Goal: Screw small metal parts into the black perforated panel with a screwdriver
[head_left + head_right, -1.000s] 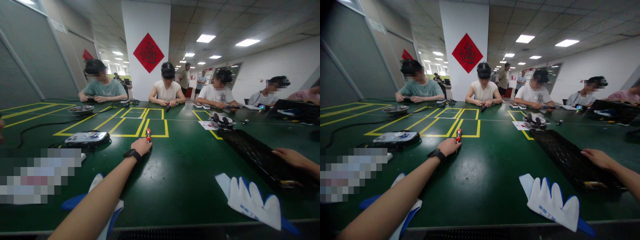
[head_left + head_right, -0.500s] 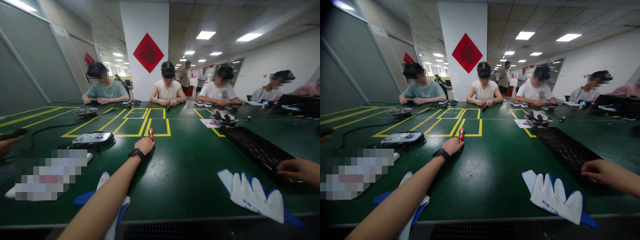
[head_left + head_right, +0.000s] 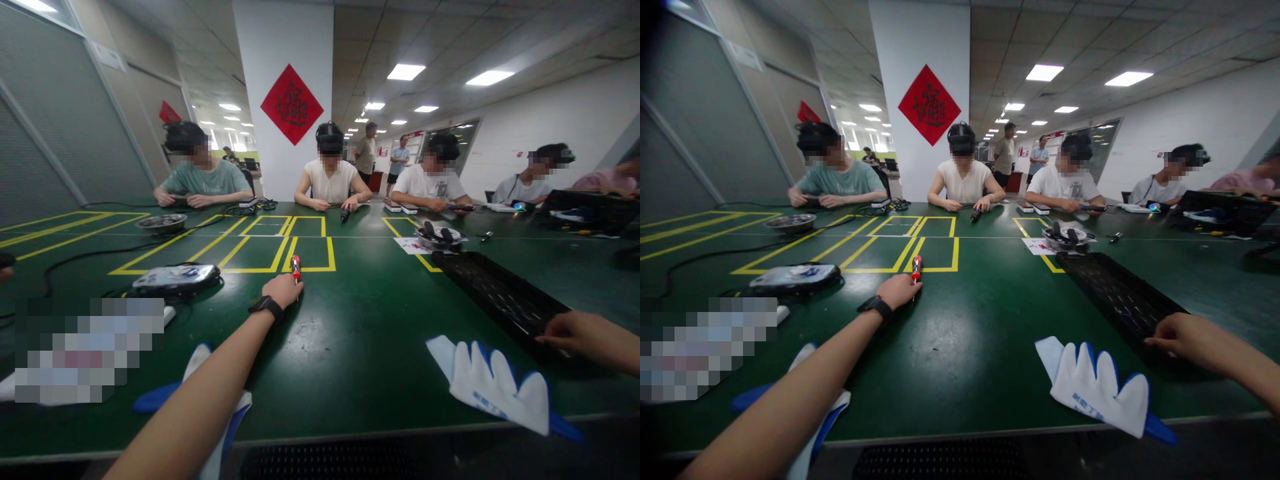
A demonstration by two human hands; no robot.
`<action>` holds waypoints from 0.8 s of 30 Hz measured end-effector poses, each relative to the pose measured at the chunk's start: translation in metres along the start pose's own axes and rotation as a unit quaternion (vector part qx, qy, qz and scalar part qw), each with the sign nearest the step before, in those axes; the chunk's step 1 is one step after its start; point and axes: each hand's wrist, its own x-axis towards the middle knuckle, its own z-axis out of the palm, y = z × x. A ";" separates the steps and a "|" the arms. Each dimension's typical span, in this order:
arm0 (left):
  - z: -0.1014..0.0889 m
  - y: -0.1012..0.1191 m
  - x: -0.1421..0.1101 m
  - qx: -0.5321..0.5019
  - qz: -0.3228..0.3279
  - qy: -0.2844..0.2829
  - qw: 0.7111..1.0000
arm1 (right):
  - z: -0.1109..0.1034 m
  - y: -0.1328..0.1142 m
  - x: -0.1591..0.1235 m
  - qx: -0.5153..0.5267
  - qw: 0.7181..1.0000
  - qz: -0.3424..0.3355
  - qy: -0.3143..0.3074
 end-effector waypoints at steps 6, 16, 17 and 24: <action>0.001 -0.001 0.001 -0.006 0.004 -0.001 1.000 | 0.005 0.001 0.008 -0.028 0.991 -0.032 -0.130; 0.001 -0.002 0.002 -0.009 0.002 -0.001 1.000 | 0.014 0.020 0.009 -0.009 0.994 -0.055 -0.091; 0.001 -0.002 0.002 -0.010 0.002 -0.002 1.000 | 0.012 0.019 0.008 -0.013 0.994 -0.054 -0.089; 0.002 -0.002 0.003 -0.010 0.005 0.001 1.000 | -0.014 -0.006 0.023 -0.013 0.998 -0.024 -0.059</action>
